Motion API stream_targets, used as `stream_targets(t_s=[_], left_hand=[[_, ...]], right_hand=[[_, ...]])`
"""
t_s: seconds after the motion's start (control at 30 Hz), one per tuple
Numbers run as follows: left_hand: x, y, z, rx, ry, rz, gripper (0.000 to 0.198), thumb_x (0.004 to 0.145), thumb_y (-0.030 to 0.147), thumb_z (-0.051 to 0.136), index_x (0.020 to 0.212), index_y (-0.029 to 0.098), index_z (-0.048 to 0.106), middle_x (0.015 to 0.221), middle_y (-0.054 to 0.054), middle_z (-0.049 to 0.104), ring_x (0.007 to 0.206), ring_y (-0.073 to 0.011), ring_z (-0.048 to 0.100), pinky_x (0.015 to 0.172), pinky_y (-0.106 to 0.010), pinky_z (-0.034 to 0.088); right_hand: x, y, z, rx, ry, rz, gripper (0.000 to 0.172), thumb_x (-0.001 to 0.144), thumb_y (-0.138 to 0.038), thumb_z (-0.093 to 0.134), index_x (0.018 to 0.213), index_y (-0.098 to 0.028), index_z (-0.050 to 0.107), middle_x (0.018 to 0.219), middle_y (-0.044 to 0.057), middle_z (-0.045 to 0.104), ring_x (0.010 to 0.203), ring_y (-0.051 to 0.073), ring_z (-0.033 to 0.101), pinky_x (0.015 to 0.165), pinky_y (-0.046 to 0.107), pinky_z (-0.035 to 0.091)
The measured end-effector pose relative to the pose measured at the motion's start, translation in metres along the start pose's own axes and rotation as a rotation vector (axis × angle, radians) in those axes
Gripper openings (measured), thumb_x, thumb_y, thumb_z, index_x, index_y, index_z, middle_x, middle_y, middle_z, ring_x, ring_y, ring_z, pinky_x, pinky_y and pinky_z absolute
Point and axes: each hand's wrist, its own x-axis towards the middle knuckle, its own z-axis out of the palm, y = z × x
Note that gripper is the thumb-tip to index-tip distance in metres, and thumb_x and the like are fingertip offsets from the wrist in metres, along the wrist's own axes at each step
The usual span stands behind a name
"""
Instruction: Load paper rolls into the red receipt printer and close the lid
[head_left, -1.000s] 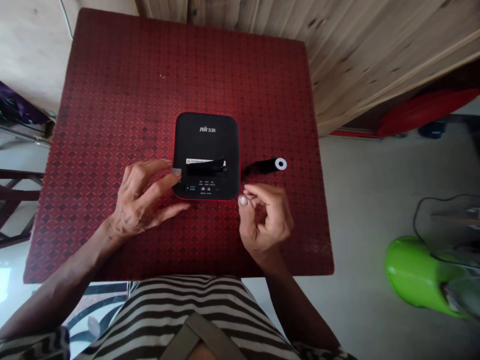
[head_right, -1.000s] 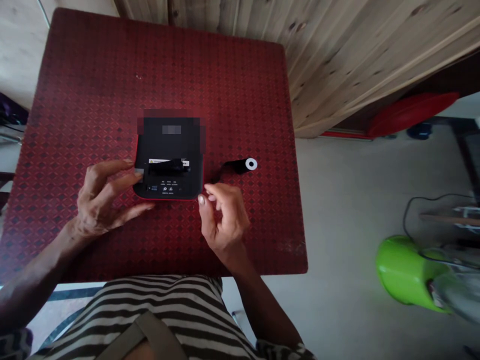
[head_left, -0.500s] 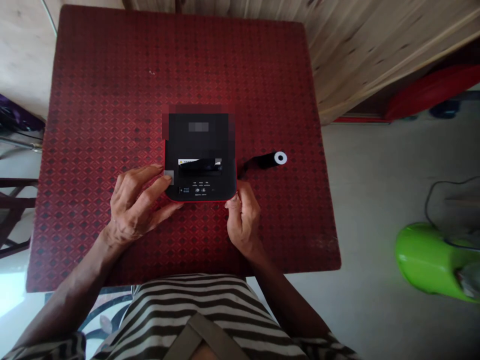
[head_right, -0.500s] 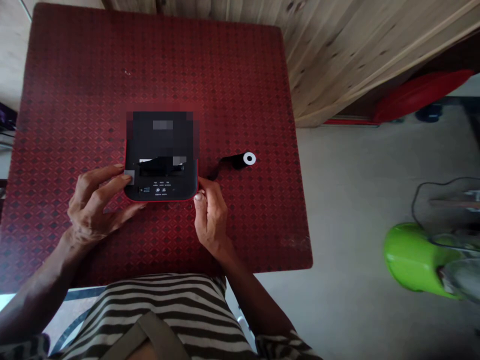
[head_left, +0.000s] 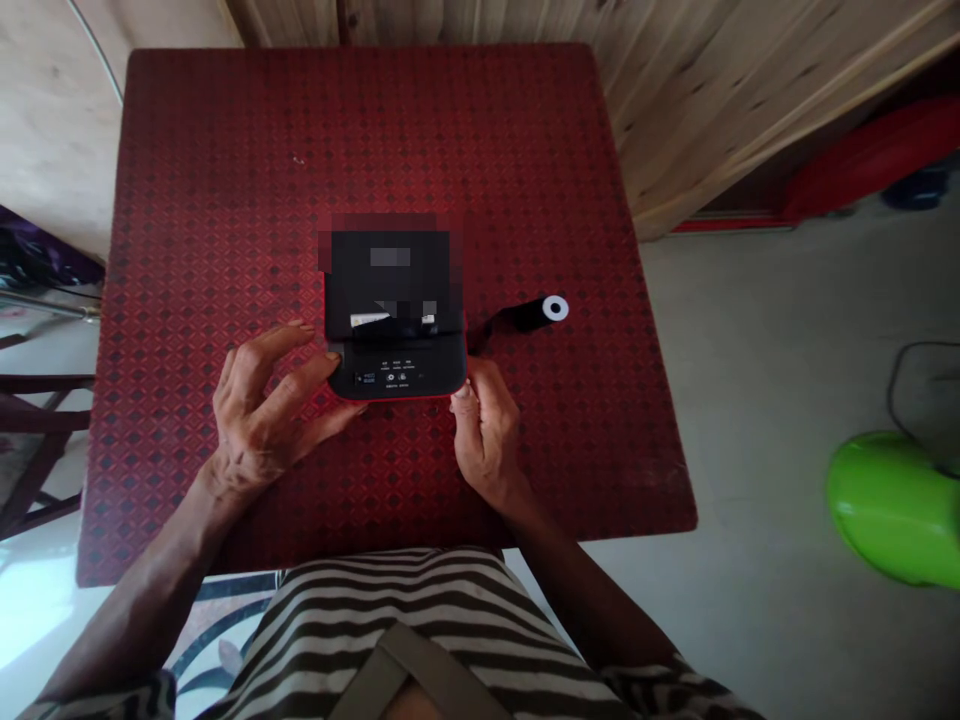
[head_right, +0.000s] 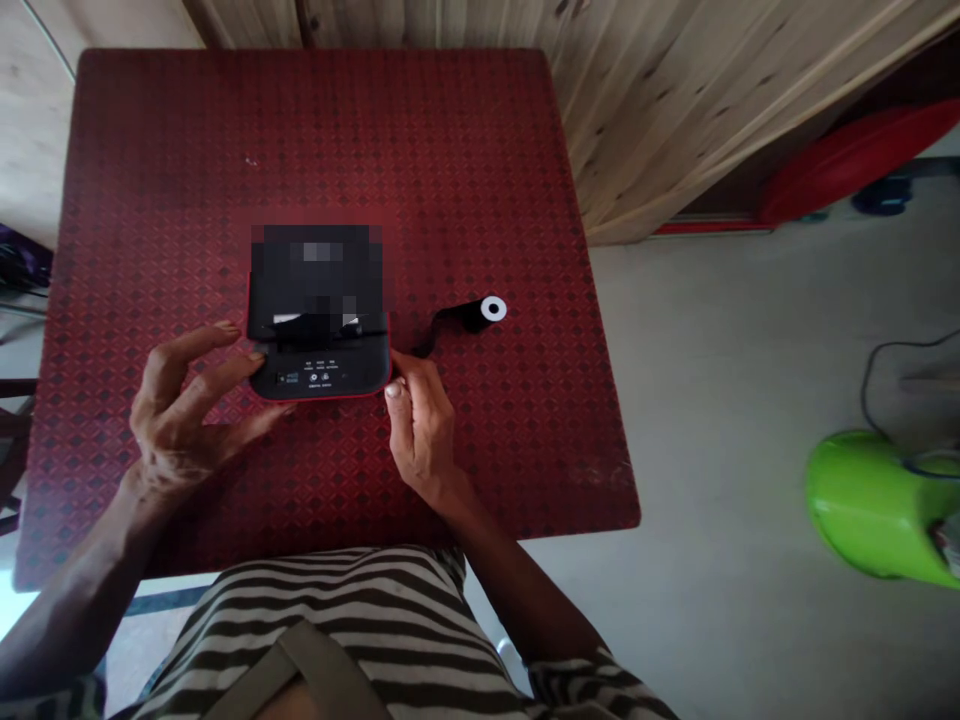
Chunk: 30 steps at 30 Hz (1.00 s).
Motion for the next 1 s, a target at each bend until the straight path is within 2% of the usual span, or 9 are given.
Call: stream_targets(t_s=[0.2,0.3,0.43,0.5,0.57,0.63,0.7,0.83,1.0], left_hand=[[-0.001,-0.002,0.004,-0.032,0.001,0.001,0.055,0.088,0.045,0.085,0.136,0.031,0.063,0.136,-0.009,0.065,0.121,-0.0291,0.070,0.096,-0.049,0.064],[-0.002,-0.001,0.010,-0.084,0.027,-0.027,0.059,0.086,0.042,0.088,0.137,0.031,0.061,0.132,-0.011,0.067,0.117,-0.0288,0.071,0.093,-0.047,0.066],[-0.002,0.001,0.016,-0.135,0.044,-0.014,0.063,0.087,0.038,0.087,0.141,0.029,0.057,0.130,-0.013,0.068,0.116,-0.0284,0.072,0.093,-0.045,0.066],[-0.003,0.001,0.017,-0.136,0.048,-0.013,0.064,0.088,0.038,0.085,0.144,0.029,0.054,0.128,-0.013,0.068,0.115,-0.0276,0.072,0.094,-0.045,0.066],[-0.004,0.002,0.018,-0.126,0.054,-0.015,0.065,0.089,0.038,0.084,0.145,0.029,0.052,0.127,-0.012,0.068,0.115,-0.0268,0.072,0.094,-0.043,0.067],[-0.005,0.001,0.020,-0.099,0.056,-0.009,0.066,0.090,0.040,0.083,0.146,0.028,0.051,0.128,-0.012,0.067,0.116,-0.0262,0.071,0.094,-0.042,0.067],[-0.007,0.001,0.021,-0.077,0.050,-0.004,0.068,0.091,0.041,0.081,0.149,0.027,0.049,0.129,-0.012,0.066,0.116,-0.0255,0.071,0.095,-0.042,0.066],[-0.008,0.001,0.022,-0.093,0.045,0.008,0.068,0.094,0.040,0.078,0.153,0.026,0.047,0.128,-0.012,0.064,0.115,-0.0245,0.069,0.095,-0.040,0.066],[-0.009,0.002,0.022,-0.114,0.043,0.027,0.070,0.093,0.033,0.079,0.154,0.022,0.047,0.129,-0.016,0.063,0.116,-0.0252,0.067,0.094,-0.038,0.066]], right_hand=[[-0.002,-0.001,0.000,-0.027,-0.013,0.012,0.032,0.112,-0.029,0.039,0.125,-0.021,0.067,0.106,0.009,0.073,0.094,0.019,0.072,0.080,0.035,0.060],[0.007,-0.004,-0.011,-0.061,0.070,0.008,0.028,0.110,-0.028,0.047,0.126,-0.021,0.068,0.107,0.008,0.074,0.088,0.018,0.072,0.073,0.033,0.059],[0.046,-0.017,-0.030,-0.194,0.172,-0.226,0.022,0.104,-0.019,0.060,0.121,-0.024,0.073,0.108,0.007,0.078,0.097,0.021,0.073,0.086,0.038,0.059],[0.075,-0.027,-0.032,-0.254,0.021,-0.342,0.023,0.106,-0.017,0.058,0.120,-0.024,0.075,0.110,0.006,0.080,0.101,0.021,0.072,0.093,0.041,0.056],[0.102,-0.037,-0.024,-0.340,-0.239,-0.394,0.025,0.106,-0.015,0.055,0.117,-0.022,0.076,0.111,0.007,0.081,0.103,0.022,0.071,0.095,0.040,0.053],[0.125,-0.046,-0.010,-0.471,-0.493,-0.398,0.023,0.104,-0.010,0.057,0.110,-0.018,0.077,0.109,0.009,0.081,0.103,0.023,0.071,0.094,0.039,0.051],[0.141,-0.054,0.006,-0.610,-0.651,-0.377,0.022,0.102,-0.007,0.057,0.106,-0.014,0.077,0.106,0.012,0.080,0.100,0.024,0.073,0.090,0.038,0.050],[0.153,-0.064,0.026,-0.781,-0.715,-0.357,0.030,0.102,-0.003,0.048,0.112,-0.011,0.075,0.108,0.016,0.078,0.091,0.024,0.074,0.076,0.035,0.049],[0.153,-0.067,0.031,-0.827,-0.704,-0.439,0.039,0.096,0.005,0.043,0.123,-0.008,0.069,0.114,0.018,0.076,0.100,0.026,0.072,0.079,0.035,0.050]])
